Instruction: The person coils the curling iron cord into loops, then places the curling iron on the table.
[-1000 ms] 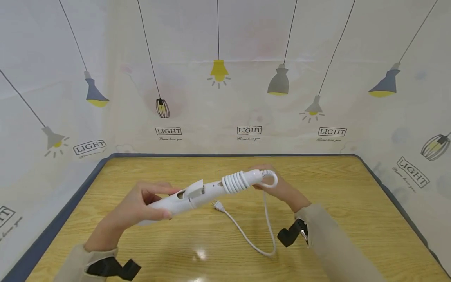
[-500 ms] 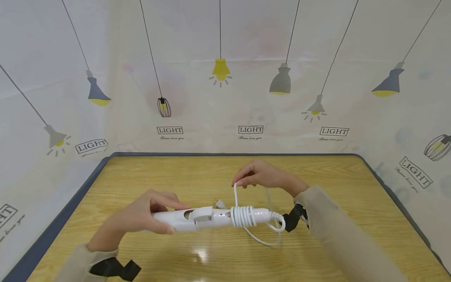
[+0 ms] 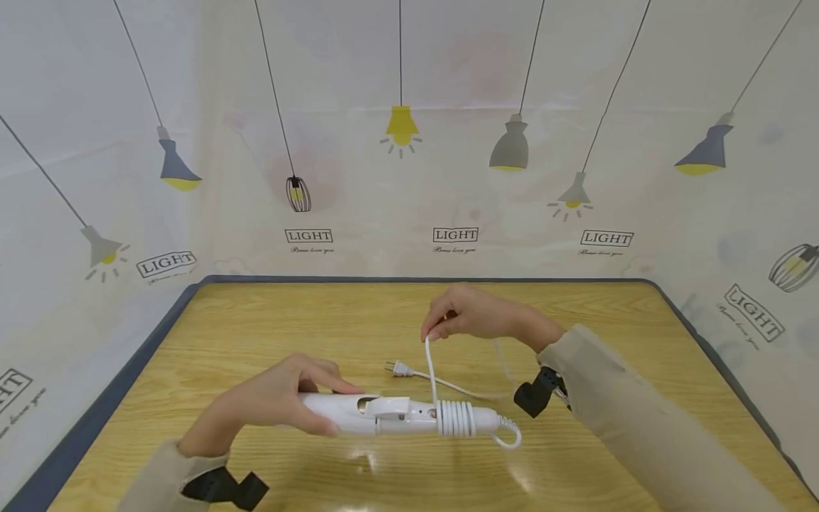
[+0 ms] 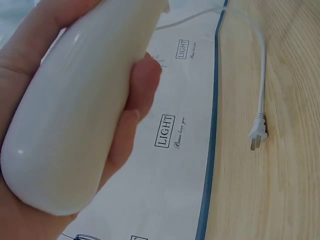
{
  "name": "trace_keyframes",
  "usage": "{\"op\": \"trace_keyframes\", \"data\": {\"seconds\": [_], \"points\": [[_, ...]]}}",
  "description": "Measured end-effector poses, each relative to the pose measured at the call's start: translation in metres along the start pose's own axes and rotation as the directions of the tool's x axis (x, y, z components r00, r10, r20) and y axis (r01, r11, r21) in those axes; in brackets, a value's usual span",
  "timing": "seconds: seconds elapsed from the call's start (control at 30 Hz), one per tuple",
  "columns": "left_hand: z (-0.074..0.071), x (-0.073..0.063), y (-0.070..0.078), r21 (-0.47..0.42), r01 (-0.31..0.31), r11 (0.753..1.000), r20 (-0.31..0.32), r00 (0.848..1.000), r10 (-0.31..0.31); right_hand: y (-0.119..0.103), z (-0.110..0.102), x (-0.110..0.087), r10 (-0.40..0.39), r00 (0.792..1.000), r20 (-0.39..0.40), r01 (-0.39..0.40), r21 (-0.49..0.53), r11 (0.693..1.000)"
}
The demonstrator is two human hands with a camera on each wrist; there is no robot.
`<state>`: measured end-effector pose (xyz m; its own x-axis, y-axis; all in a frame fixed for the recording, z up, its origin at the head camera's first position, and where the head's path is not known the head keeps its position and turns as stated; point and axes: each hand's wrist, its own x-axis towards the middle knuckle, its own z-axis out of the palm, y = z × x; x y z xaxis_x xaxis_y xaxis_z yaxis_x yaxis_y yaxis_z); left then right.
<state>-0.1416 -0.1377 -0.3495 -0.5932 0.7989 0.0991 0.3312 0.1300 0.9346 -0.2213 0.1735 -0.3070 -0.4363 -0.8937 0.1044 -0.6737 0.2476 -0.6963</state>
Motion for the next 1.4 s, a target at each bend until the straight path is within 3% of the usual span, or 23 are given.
{"op": "trace_keyframes", "data": {"seconds": [0.27, 0.43, 0.6, 0.8, 1.0, 1.07, 1.3, 1.4], "points": [[0.002, 0.001, -0.004, 0.094, 0.133, 0.987, -0.124, 0.985, -0.121, -0.018, -0.002, -0.001, 0.041, 0.995, -0.086, -0.052, -0.125, 0.991], [0.003, 0.003, -0.006, 0.180, 0.206, 0.962, -0.215, 0.962, -0.166, -0.025, -0.001, -0.007, 0.070, 0.991, -0.117, -0.091, -0.178, 0.980], [0.005, 0.006, -0.006, 0.186, 0.266, 0.946, -0.297, 0.933, -0.205, -0.033, 0.004, -0.009, 0.080, 0.987, -0.138, -0.118, -0.294, 0.948], [0.008, 0.006, -0.008, 0.166, 0.323, 0.932, -0.429, 0.874, -0.227, -0.042, 0.014, -0.012, 0.038, 0.987, -0.159, -0.101, -0.411, 0.906], [0.009, 0.010, -0.007, 0.089, 0.379, 0.921, -0.553, 0.788, -0.271, -0.047, 0.021, -0.014, 0.106, 0.974, -0.202, -0.177, -0.374, 0.911], [0.008, 0.011, -0.006, 0.066, 0.384, 0.921, -0.581, 0.765, -0.277, -0.047, 0.025, -0.015, 0.111, 0.970, -0.216, -0.187, -0.371, 0.910], [0.005, 0.010, -0.005, 0.002, 0.365, 0.931, -0.630, 0.724, -0.282, -0.044, 0.039, -0.017, 0.045, 0.957, -0.288, -0.156, -0.376, 0.913], [0.002, 0.007, -0.006, -0.022, 0.365, 0.931, -0.640, 0.710, -0.293, -0.041, 0.044, -0.019, 0.059, 0.942, -0.329, -0.175, -0.336, 0.925]]}}
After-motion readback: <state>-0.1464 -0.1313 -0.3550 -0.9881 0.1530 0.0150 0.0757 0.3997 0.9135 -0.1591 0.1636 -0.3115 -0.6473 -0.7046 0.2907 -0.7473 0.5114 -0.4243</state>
